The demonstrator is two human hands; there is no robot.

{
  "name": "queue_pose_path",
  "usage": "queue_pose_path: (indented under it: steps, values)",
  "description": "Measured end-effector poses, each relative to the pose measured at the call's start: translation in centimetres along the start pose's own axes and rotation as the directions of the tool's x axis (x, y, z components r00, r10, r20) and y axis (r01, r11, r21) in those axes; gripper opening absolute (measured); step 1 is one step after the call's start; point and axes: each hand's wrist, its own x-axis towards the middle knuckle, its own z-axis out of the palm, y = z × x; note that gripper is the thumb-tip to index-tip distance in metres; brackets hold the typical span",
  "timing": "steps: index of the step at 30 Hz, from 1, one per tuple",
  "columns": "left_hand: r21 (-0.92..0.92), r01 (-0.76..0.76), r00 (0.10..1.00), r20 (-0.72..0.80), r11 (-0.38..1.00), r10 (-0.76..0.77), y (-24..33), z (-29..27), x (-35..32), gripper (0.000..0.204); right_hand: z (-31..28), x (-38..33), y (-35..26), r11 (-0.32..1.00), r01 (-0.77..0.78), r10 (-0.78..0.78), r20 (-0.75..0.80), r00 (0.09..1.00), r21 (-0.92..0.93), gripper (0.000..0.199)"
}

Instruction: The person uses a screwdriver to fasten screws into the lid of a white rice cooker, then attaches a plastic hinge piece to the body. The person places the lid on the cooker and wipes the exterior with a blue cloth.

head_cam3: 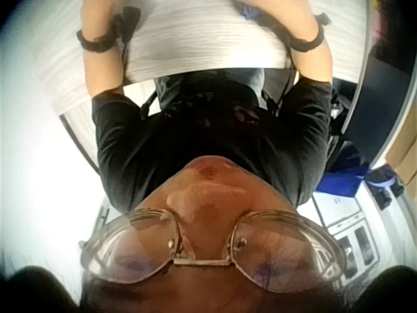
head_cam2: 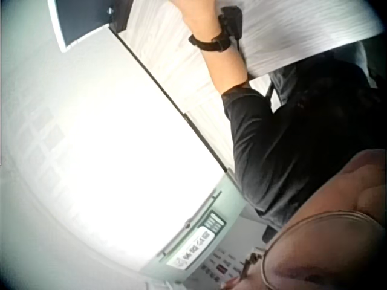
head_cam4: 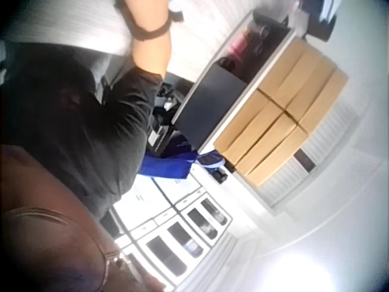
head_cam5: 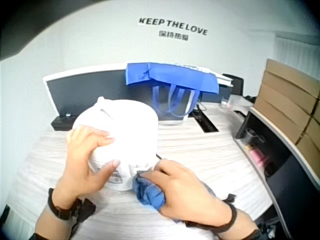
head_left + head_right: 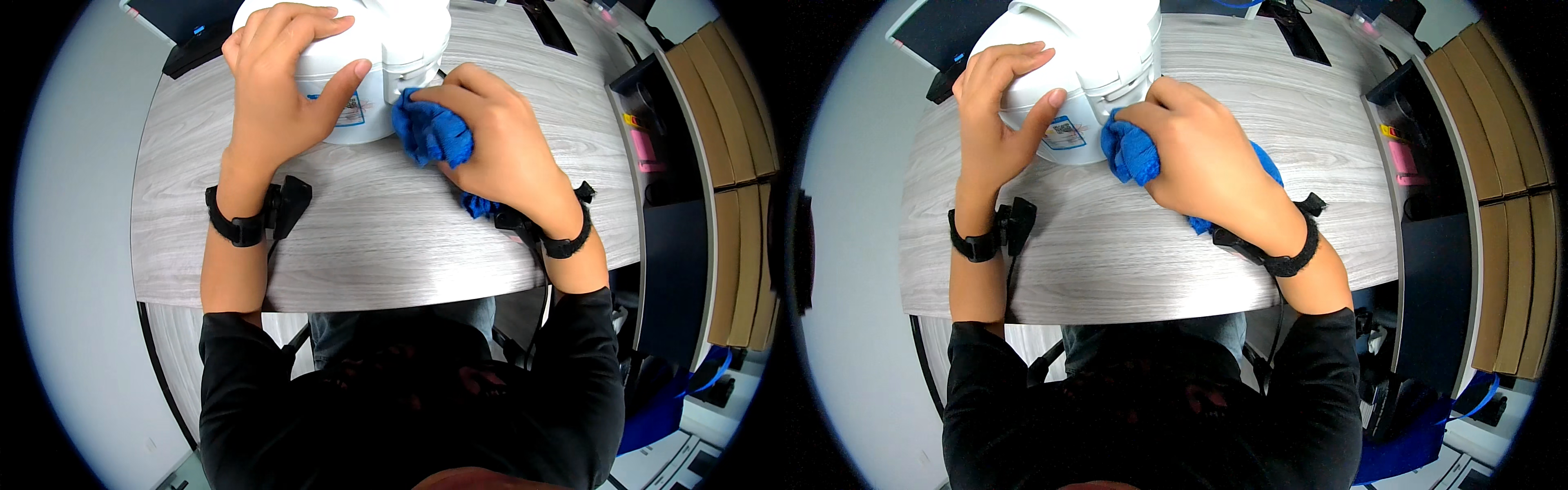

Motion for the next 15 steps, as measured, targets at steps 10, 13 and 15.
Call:
queue_pose_path:
  steps: [10,13,15]
  values:
    - [0.161,0.055,0.996,-0.073,0.985,-0.043,2.3,0.9,0.2,0.043,1.4,-0.1,0.6,0.995,0.0,0.006,-0.056,0.998,0.099,0.051]
    - [0.172,0.081,0.994,-0.084,0.982,-0.067,2.5,1.2,0.0,0.046,1.3,0.0,0.6,0.995,-0.031,0.032,0.0,1.0,0.1,0.051]
    - [0.17,0.089,0.994,-0.077,0.981,-0.077,2.4,1.2,-0.1,0.046,1.0,0.1,0.8,0.991,-0.05,0.047,0.026,0.999,0.12,0.051]
